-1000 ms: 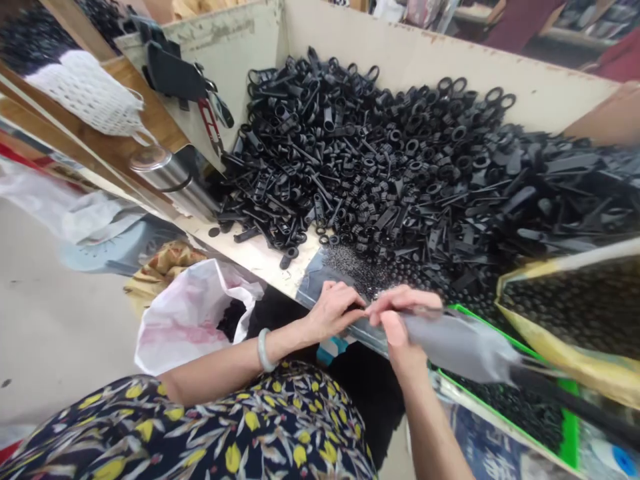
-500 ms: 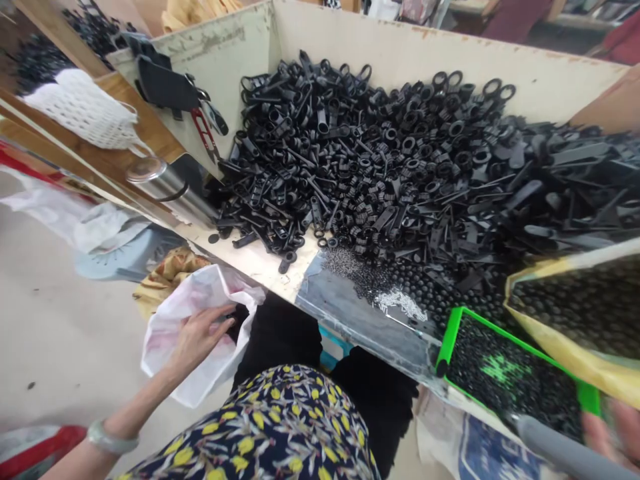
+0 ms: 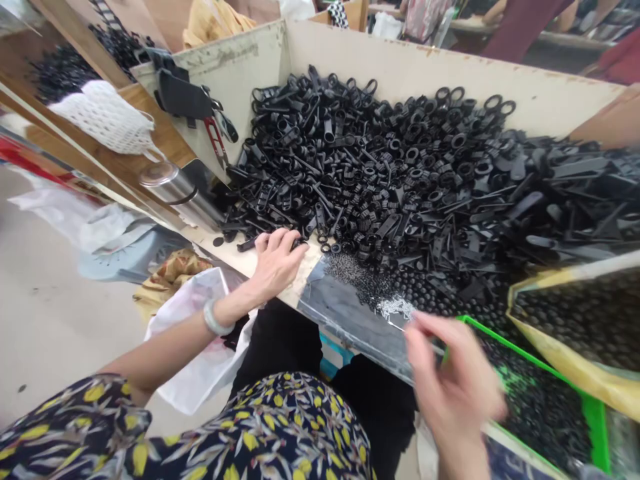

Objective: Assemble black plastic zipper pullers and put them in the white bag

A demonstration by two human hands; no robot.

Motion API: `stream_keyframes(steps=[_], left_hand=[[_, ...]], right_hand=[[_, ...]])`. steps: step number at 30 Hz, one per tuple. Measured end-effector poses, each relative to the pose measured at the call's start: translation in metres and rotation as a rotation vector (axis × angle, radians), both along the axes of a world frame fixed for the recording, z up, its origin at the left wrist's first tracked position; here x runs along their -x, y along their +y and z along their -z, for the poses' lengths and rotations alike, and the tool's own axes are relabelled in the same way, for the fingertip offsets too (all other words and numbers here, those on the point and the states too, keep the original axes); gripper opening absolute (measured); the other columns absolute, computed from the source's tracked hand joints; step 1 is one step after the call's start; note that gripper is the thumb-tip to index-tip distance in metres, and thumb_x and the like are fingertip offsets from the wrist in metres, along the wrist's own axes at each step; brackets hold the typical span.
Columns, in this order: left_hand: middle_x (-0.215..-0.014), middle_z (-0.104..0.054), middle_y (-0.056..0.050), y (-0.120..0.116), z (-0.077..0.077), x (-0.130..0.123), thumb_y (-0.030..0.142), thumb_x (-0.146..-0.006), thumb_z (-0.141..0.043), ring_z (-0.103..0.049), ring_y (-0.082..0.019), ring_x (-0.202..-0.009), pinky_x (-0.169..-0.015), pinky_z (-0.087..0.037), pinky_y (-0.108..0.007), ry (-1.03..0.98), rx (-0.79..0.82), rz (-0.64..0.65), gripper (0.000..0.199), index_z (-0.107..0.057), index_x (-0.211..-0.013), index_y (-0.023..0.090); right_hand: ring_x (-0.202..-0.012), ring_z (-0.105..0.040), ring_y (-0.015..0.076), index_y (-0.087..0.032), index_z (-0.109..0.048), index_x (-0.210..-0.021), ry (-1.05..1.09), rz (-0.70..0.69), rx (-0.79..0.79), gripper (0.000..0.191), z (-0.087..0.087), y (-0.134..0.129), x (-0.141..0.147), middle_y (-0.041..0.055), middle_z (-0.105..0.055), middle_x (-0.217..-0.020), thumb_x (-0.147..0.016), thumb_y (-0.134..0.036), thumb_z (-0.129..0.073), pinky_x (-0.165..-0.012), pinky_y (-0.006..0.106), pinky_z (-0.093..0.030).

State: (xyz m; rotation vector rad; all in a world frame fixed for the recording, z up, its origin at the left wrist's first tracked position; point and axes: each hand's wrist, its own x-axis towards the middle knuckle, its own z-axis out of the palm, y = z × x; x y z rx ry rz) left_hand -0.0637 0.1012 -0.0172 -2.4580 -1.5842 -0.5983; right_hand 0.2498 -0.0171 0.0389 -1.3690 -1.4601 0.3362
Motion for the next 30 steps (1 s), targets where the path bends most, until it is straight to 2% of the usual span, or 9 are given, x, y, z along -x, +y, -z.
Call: stream_keyframes(steps=[2,4,7,10,14,17,23,25,30], left_hand=[[-0.122,-0.065,-0.017,0.016,-0.004,0.000,0.006,-0.095,-0.044,-0.049,-0.036,-0.123,-0.096,-0.032,-0.054,0.087,0.038,0.037,0.035,-0.071,-0.111,0.023],[-0.110,-0.064,-0.017,0.027,-0.007,0.002,0.007,-0.095,-0.044,-0.050,-0.035,-0.115,-0.091,-0.034,-0.052,0.165,0.060,0.091,0.031,-0.070,-0.103,0.020],[-0.107,-0.062,-0.017,0.036,-0.009,0.008,0.010,-0.097,-0.046,-0.049,-0.034,-0.110,-0.088,-0.035,-0.050,0.224,0.064,0.163,0.025,-0.069,-0.095,0.019],[-0.111,-0.062,-0.016,0.042,-0.009,0.015,0.011,-0.097,-0.050,-0.049,-0.033,-0.112,-0.089,-0.034,-0.049,0.251,0.068,0.214,0.020,-0.069,-0.096,0.019],[-0.115,-0.066,-0.013,0.054,-0.005,0.028,0.018,-0.100,-0.055,-0.050,-0.032,-0.117,-0.094,-0.032,-0.049,0.198,0.077,0.342,0.017,-0.071,-0.104,0.020],[-0.117,-0.070,-0.011,0.061,-0.004,0.033,0.032,-0.102,-0.059,-0.052,-0.030,-0.119,-0.099,-0.030,-0.049,0.061,0.035,0.422,0.020,-0.071,-0.114,0.022],[-0.113,-0.077,-0.007,0.075,0.003,0.015,0.041,-0.104,-0.059,-0.056,-0.027,-0.121,-0.102,-0.026,-0.048,-0.010,0.016,0.490,0.025,-0.072,-0.118,0.025],[-0.110,-0.078,-0.007,0.082,0.006,0.008,0.040,-0.105,-0.057,-0.058,-0.026,-0.118,-0.103,-0.025,-0.049,-0.043,0.003,0.468,0.025,-0.072,-0.116,0.024],[-0.097,-0.080,-0.007,0.093,0.002,0.004,0.025,-0.106,-0.049,-0.063,-0.026,-0.108,-0.100,-0.027,-0.052,-0.238,-0.045,0.261,0.026,-0.074,-0.116,0.022]], right_hand=[[-0.080,-0.067,0.0197,-0.028,-0.076,-0.108,-0.176,-0.205,0.063,0.014,0.009,0.024,0.018,0.0029,-0.073,-0.094,-0.095,-0.028,-0.071,-0.074,0.035,-0.054],[-0.080,-0.066,0.0187,-0.026,-0.074,-0.107,-0.236,-0.324,0.140,0.014,0.027,0.045,0.034,0.0032,-0.072,-0.094,-0.101,-0.030,-0.063,-0.073,0.034,-0.053],[-0.086,-0.065,0.0193,-0.024,-0.072,-0.106,-0.397,-0.395,0.227,0.016,0.057,0.068,0.055,0.0041,-0.070,-0.096,-0.104,-0.029,-0.057,-0.079,0.034,-0.051],[-0.091,-0.064,0.0210,-0.023,-0.072,-0.105,-0.600,-0.412,0.238,0.018,0.071,0.079,0.072,0.0049,-0.069,-0.096,-0.106,-0.031,-0.056,-0.083,0.035,-0.047],[-0.092,-0.062,0.0225,-0.023,-0.071,-0.103,-0.812,-0.366,0.240,0.020,0.076,0.082,0.084,0.0054,-0.069,-0.096,-0.107,-0.034,-0.056,-0.080,0.036,-0.041],[-0.091,-0.062,0.0209,-0.023,-0.071,-0.101,-0.848,-0.346,0.251,0.021,0.080,0.081,0.086,0.0044,-0.069,-0.095,-0.108,-0.033,-0.054,-0.080,0.034,-0.039],[-0.087,-0.063,0.0201,-0.020,-0.069,-0.094,-0.855,-0.334,0.248,0.022,0.083,0.078,0.087,0.0044,-0.069,-0.092,-0.107,-0.028,-0.053,-0.080,0.033,-0.040],[-0.086,-0.063,0.0201,-0.020,-0.068,-0.094,-0.860,-0.327,0.274,0.021,0.082,0.077,0.089,0.0046,-0.069,-0.091,-0.107,-0.026,-0.052,-0.080,0.032,-0.041],[-0.092,-0.066,0.0192,-0.021,-0.068,-0.105,-0.856,-0.358,0.384,0.021,0.075,0.072,0.092,0.0059,-0.069,-0.100,-0.109,-0.027,-0.048,-0.082,0.030,-0.045]])
